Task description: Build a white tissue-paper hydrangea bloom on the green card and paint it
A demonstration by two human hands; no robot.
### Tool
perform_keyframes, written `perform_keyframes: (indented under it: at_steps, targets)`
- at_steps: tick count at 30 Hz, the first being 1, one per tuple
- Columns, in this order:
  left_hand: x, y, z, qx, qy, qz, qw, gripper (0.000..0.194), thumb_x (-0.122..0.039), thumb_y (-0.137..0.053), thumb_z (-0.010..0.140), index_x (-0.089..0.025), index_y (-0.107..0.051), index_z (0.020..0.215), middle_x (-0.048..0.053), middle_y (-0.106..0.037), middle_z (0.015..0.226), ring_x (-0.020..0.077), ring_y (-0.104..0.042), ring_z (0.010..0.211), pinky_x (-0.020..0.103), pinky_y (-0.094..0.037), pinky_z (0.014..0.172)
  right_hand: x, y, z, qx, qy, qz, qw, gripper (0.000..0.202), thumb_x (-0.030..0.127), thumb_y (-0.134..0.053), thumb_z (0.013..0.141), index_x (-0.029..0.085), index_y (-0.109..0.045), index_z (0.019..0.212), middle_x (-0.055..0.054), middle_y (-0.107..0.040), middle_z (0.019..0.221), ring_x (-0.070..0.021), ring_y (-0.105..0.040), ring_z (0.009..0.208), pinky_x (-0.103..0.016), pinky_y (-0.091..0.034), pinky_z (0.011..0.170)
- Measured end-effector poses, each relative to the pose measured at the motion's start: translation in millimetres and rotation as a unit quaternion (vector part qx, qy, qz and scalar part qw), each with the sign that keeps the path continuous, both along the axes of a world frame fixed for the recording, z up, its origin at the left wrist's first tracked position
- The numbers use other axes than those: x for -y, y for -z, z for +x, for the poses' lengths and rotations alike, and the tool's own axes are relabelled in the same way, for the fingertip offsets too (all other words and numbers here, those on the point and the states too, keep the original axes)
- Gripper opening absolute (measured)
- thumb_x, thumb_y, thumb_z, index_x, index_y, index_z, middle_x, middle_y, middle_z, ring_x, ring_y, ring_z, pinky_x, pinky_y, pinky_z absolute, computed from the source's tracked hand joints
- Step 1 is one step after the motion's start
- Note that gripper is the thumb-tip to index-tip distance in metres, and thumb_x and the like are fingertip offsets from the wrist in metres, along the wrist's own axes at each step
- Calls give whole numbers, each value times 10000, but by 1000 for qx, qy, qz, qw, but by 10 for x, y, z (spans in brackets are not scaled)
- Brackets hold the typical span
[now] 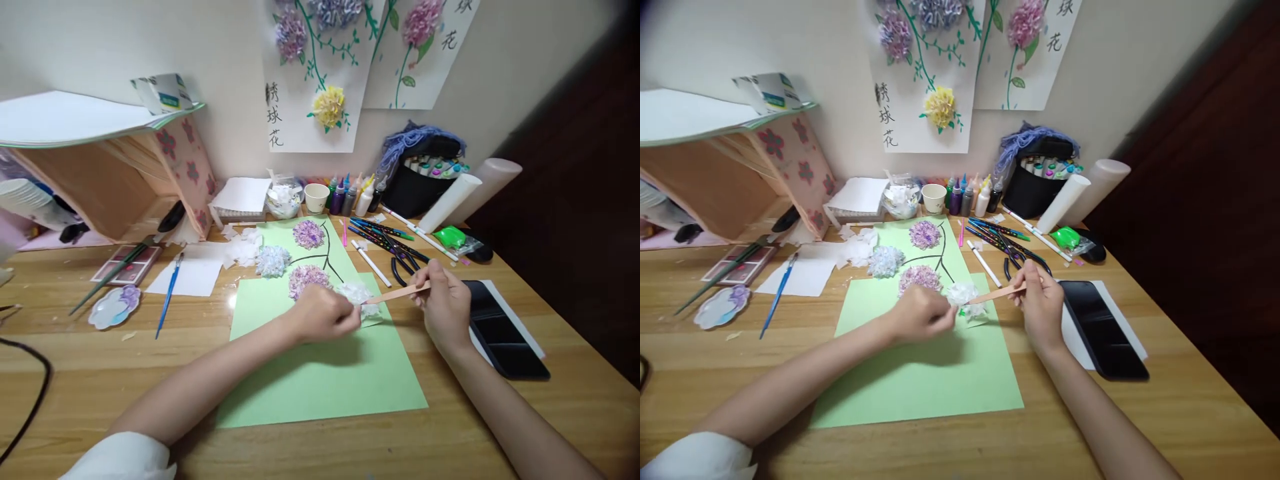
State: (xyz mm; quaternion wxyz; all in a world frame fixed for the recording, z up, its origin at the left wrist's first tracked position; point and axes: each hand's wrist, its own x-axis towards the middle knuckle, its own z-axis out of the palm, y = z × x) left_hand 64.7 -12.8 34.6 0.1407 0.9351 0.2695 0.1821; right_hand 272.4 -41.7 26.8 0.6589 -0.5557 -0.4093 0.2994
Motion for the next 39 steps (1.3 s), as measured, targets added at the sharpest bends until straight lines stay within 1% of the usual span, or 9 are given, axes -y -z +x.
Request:
perform_keyframes:
  at_steps: [2,5,7,9,13,19,29,34,39]
  targets:
    - [-222,-185,-171,-4,-178,-9,984,502,-327,-279,911,-173,-531,505,39,-606,511,130,-528,478,260,-320,495,-26,12,8,-50,-14,-21,998,375,467,-586,796,187,-482,568,11,-486,481,-76,-416,361,-202,-258,306]
    - [-604,-352,-541,-117,-395,-26,911,355,-365,-364,885,-171,-635,760,99,-696,815,226,-626,760,293,-409,597,-39,29,6,-78,-29,-38,996,343,434,-637,763,196,-487,566,5,-468,489,-83,-403,362,-226,-244,306]
    - [-819,-362,-810,-142,-439,-37,886,242,-272,-475,821,-131,-636,934,162,-676,990,282,-613,937,327,-444,696,-32,45,0,-68,-38,-40,996,326,417,-636,770,201,-493,572,0,-473,502,-88,-404,370,-239,-244,311]
    - [-971,-315,-1039,-157,-464,-55,870,273,-200,-530,765,-106,-625,1004,197,-641,1086,304,-584,1027,344,-453,764,-19,61,-6,-52,-47,-35,997,320,417,-627,777,206,-496,574,-10,-481,511,-94,-405,373,-251,-243,313]
    - [-1105,-191,-1276,-165,-457,-111,867,256,-180,-615,668,-146,-671,915,146,-676,1032,275,-614,962,307,-472,749,-7,83,-13,-36,-61,-17,997,325,434,-625,771,210,-506,569,-20,-467,525,-106,-408,379,-272,-248,312]
    - [-1145,-135,-1310,-133,-438,-136,878,175,-188,-572,693,-180,-692,820,89,-710,941,229,-634,865,273,-462,689,-17,77,-26,-47,-54,-28,997,327,426,-631,770,215,-501,556,-17,-453,519,-102,-389,374,-266,-234,305]
    - [-1124,-345,-1356,-73,-410,-124,901,103,-224,-555,748,-167,-640,739,77,-698,870,212,-613,818,263,-418,669,-11,61,-35,-43,-48,-24,998,318,404,-619,784,209,-497,566,-16,-482,504,-99,-390,372,-276,-229,330]
    - [-965,-556,-1103,-20,-385,-114,915,182,-275,-477,839,-140,-598,823,78,-662,883,181,-574,783,263,-399,666,-16,8,-40,-39,-45,-15,998,324,384,-619,790,202,-487,557,-5,-483,493,-80,-401,355,-248,-237,315]
    - [-553,-665,-567,94,-200,-194,956,208,-317,-489,858,-137,-579,805,22,-614,788,129,-520,688,242,-384,636,29,-48,-38,77,-36,47,995,393,409,-543,846,189,-443,536,31,-456,464,-71,-413,373,-203,-292,338]
